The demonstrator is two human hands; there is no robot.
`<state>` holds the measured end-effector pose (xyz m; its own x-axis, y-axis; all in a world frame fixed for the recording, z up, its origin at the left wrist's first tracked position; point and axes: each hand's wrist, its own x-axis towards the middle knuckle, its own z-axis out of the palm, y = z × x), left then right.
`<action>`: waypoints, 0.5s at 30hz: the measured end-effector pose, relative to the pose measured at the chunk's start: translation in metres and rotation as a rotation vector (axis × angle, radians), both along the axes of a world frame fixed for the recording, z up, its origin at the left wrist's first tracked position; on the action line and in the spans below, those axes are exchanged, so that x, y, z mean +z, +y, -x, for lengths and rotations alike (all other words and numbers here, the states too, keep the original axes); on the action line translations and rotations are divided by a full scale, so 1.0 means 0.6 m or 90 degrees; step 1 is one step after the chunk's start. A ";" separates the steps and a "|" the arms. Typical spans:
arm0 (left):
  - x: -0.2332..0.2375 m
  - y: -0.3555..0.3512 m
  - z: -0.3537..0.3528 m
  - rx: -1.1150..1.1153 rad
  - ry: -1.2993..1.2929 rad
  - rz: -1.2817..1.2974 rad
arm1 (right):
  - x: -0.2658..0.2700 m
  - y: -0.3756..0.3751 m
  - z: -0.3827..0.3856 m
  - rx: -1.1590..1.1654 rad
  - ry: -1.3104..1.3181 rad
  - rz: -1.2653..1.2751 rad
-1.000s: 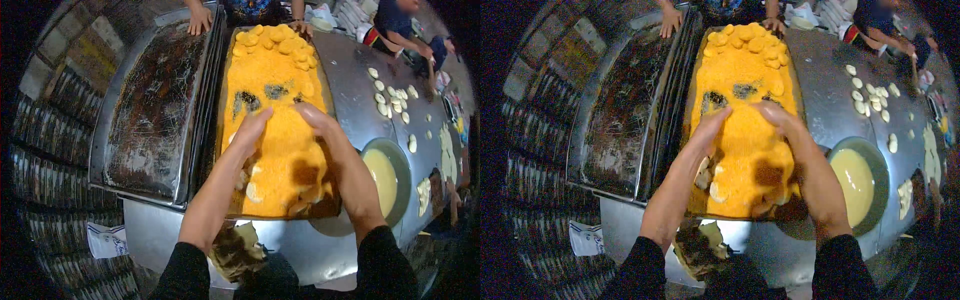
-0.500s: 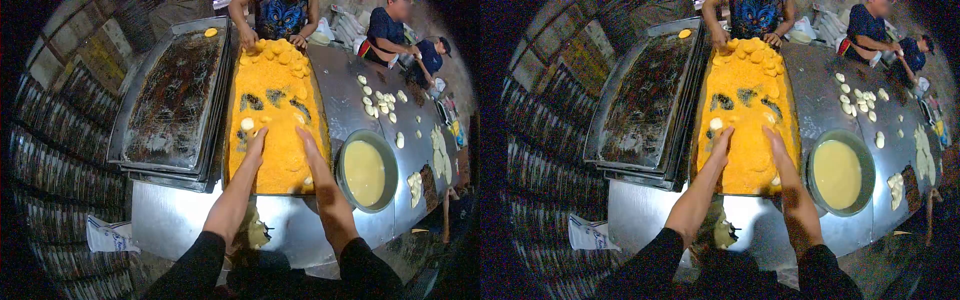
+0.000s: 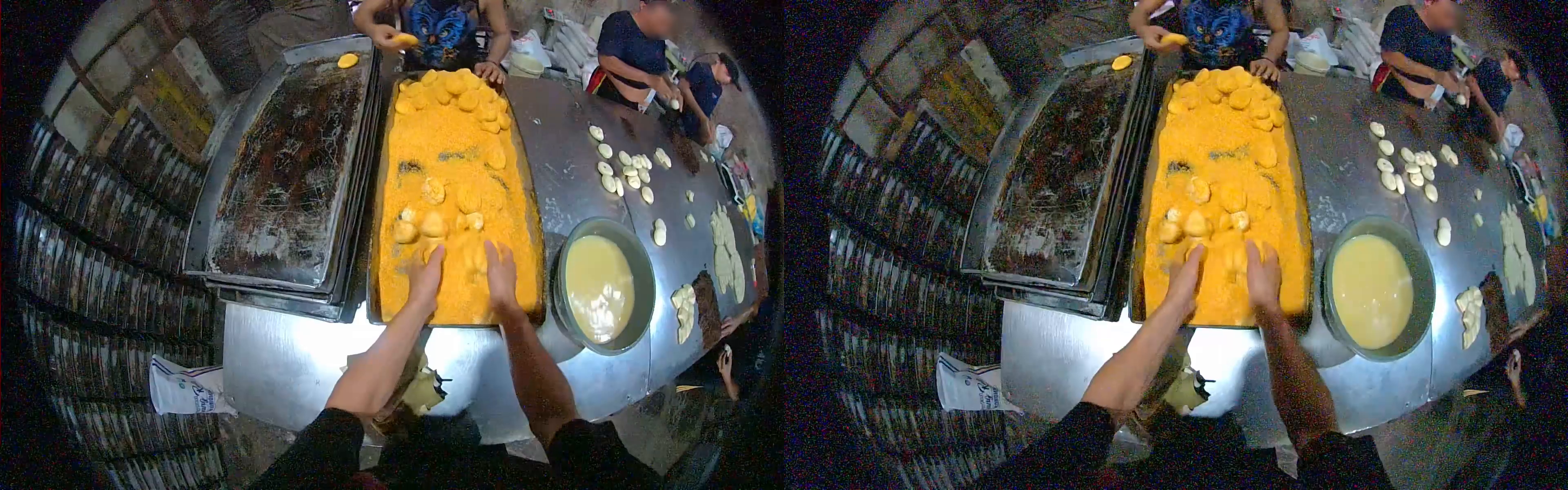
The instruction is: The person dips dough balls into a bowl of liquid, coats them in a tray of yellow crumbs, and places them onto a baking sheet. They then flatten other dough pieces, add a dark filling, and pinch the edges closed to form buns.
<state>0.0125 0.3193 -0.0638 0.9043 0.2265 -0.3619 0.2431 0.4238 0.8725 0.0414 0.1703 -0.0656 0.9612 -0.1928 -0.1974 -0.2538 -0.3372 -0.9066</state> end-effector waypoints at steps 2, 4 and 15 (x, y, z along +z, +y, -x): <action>0.044 -0.009 -0.016 -0.010 0.053 0.129 | 0.029 0.001 -0.019 0.002 0.062 -0.287; 0.080 -0.007 -0.032 -0.018 0.107 0.258 | 0.056 -0.009 -0.037 0.114 0.005 -0.382; -0.030 0.084 -0.131 0.180 -0.022 -0.240 | -0.103 -0.010 -0.341 0.141 -0.117 -0.214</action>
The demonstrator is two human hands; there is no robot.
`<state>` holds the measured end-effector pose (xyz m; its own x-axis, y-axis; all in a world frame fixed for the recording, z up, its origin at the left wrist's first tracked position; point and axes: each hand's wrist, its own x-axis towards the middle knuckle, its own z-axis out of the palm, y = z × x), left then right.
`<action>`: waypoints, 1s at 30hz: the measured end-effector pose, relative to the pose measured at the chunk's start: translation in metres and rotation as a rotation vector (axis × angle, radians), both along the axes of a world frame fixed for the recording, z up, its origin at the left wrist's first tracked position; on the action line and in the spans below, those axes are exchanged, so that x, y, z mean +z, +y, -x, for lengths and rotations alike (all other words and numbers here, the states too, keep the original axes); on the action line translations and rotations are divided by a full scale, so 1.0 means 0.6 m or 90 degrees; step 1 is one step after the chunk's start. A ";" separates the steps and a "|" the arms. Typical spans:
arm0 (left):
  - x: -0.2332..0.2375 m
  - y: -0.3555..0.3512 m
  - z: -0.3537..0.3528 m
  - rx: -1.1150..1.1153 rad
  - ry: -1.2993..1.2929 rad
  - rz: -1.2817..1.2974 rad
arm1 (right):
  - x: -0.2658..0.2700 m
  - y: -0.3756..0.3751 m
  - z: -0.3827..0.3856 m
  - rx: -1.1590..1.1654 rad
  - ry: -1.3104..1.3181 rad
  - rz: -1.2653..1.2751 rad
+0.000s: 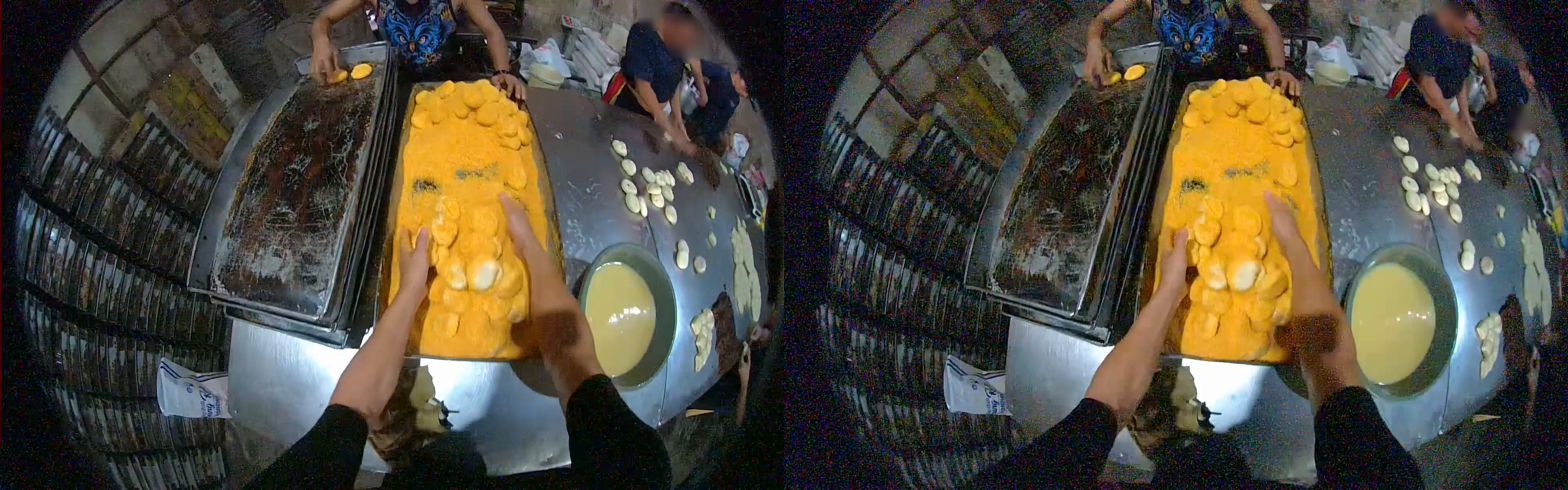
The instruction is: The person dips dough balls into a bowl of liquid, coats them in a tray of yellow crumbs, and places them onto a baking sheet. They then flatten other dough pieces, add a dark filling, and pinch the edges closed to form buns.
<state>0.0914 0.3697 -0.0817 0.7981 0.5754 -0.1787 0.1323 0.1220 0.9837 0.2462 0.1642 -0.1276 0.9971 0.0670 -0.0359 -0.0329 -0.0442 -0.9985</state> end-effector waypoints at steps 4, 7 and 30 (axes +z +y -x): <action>0.052 -0.005 -0.049 -0.210 0.038 0.398 | 0.098 0.042 0.071 0.253 0.322 -0.271; 0.061 0.022 -0.044 -0.401 0.032 0.533 | 0.183 0.021 0.102 0.277 0.375 -0.264; 0.015 0.048 0.032 -0.231 0.138 -0.101 | 0.146 -0.031 0.179 0.041 0.012 0.459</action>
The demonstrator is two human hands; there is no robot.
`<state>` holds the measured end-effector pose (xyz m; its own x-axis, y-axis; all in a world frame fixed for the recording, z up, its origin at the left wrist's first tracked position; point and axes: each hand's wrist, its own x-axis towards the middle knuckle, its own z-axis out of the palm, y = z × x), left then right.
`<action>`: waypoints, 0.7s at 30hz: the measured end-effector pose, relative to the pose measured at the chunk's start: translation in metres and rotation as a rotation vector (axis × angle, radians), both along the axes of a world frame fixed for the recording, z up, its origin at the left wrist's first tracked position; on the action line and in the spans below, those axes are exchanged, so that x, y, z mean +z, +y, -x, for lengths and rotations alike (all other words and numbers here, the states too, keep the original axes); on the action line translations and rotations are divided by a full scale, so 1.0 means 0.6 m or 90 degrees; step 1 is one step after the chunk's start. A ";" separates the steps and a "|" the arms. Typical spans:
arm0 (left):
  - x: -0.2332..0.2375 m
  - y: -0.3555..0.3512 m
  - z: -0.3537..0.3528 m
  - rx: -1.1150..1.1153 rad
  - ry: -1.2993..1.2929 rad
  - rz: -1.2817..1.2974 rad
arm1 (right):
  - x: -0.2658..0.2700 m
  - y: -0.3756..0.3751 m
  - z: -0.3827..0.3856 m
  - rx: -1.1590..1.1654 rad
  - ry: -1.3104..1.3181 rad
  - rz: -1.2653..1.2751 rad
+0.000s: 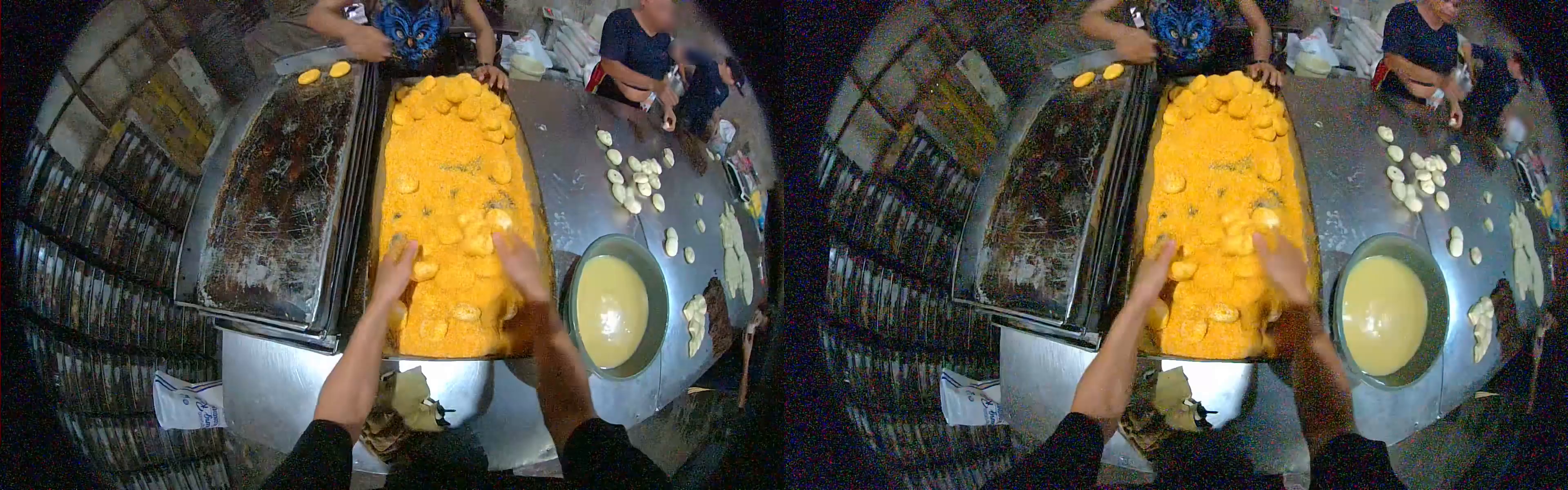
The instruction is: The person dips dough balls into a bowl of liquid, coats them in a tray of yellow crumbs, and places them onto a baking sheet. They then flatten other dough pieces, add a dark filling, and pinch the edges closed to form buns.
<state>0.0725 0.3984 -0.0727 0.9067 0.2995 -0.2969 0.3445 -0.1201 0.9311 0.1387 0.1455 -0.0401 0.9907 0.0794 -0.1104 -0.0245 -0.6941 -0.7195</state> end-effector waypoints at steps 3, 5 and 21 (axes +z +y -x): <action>0.016 -0.062 -0.025 -0.005 0.008 0.249 | -0.026 0.036 0.004 0.005 0.106 -0.008; 0.031 -0.073 -0.037 -0.010 0.032 0.455 | -0.014 0.041 -0.015 0.031 0.188 -0.102; 0.020 -0.116 0.058 -0.003 -0.014 0.021 | -0.044 0.090 0.134 -0.348 0.015 -0.290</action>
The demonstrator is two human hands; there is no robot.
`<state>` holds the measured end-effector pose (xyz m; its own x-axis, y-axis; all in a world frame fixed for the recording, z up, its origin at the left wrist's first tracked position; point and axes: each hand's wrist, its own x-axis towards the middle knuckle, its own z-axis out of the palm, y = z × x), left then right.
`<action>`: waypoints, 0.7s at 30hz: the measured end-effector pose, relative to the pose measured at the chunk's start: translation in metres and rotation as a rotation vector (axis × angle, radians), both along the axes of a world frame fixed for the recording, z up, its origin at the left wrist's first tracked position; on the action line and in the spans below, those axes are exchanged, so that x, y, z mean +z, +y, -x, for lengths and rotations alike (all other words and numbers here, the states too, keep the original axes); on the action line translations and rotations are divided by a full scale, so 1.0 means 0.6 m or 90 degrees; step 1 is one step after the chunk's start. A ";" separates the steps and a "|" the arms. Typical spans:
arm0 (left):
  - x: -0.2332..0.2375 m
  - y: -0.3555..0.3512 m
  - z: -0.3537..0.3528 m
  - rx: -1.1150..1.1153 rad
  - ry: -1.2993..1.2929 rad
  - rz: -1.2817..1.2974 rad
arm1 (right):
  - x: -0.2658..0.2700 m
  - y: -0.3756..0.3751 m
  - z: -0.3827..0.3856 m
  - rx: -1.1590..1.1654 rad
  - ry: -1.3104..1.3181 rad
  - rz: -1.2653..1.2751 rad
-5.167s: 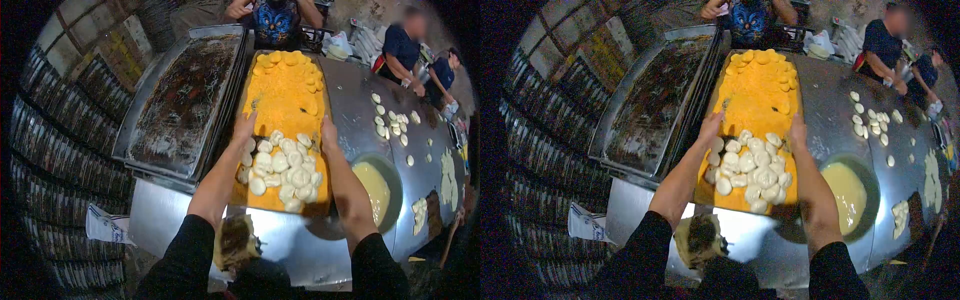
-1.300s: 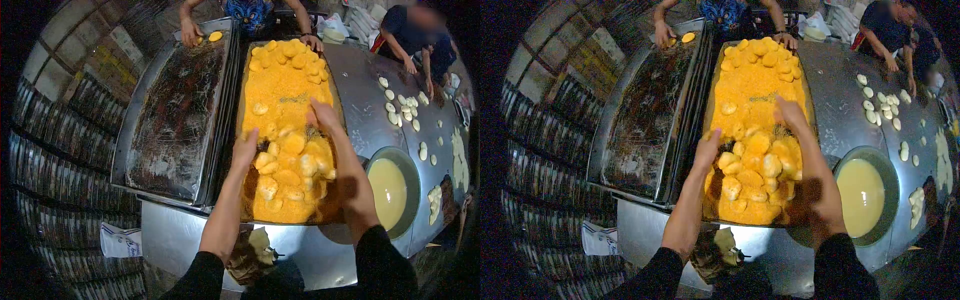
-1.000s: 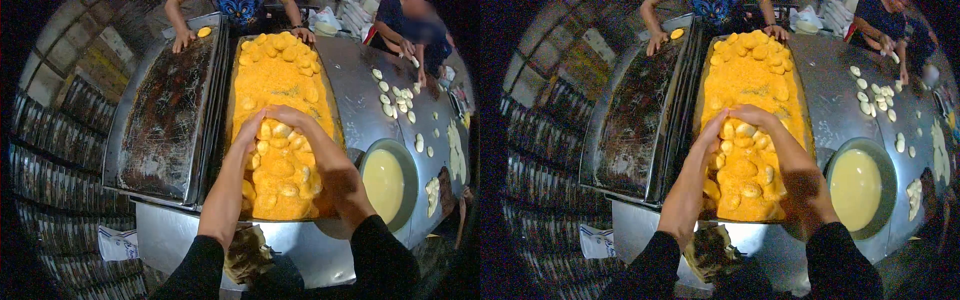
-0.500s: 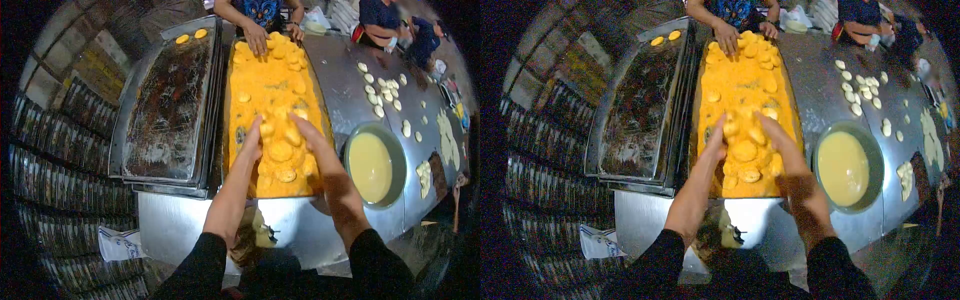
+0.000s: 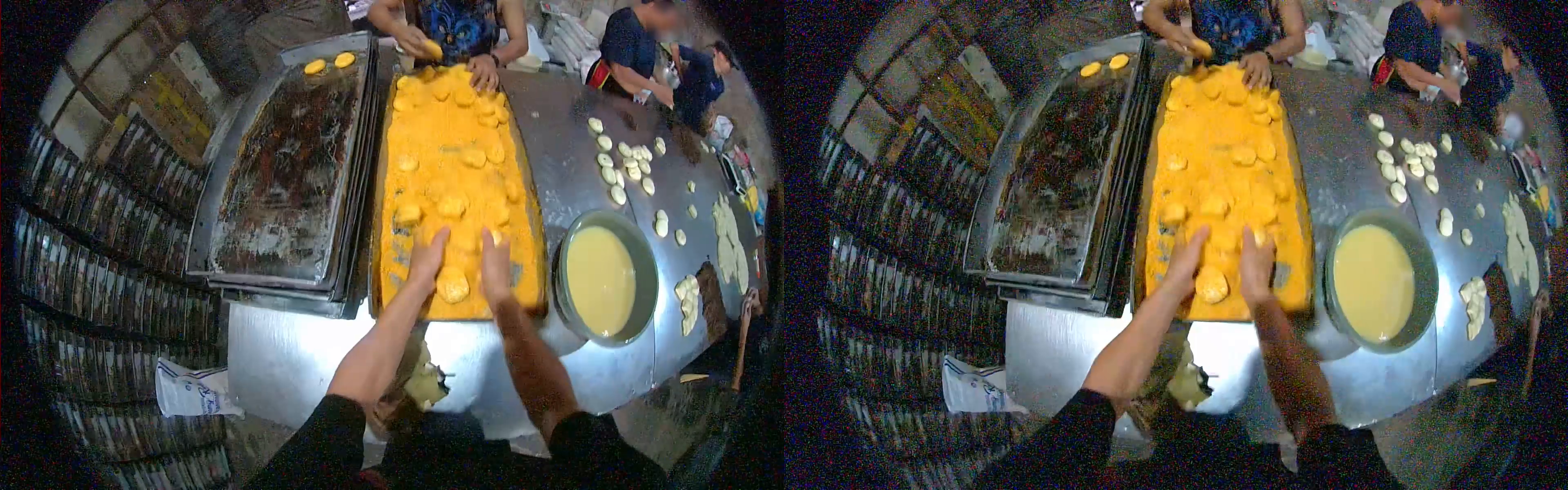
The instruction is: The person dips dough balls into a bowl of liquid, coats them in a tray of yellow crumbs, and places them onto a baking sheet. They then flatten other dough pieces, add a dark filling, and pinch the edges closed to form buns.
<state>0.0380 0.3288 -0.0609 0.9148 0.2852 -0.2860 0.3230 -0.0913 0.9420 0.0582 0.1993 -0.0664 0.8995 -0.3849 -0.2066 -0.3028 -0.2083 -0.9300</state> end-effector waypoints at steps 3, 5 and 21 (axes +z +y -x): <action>0.060 0.007 -0.014 -0.039 -0.010 0.476 | 0.127 -0.011 0.048 0.138 -0.144 -0.350; 0.133 0.037 0.002 -0.041 0.146 0.150 | 0.125 -0.052 0.005 0.212 0.011 -0.233; 0.130 0.058 0.043 -0.041 -0.011 0.394 | 0.117 -0.051 -0.047 0.308 -0.005 -0.213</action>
<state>0.0121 0.3638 0.0174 0.9308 0.0152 -0.3651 0.3188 0.4548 0.8316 0.0864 0.1686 0.0040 0.9588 0.1548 -0.2383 -0.2387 -0.0159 -0.9710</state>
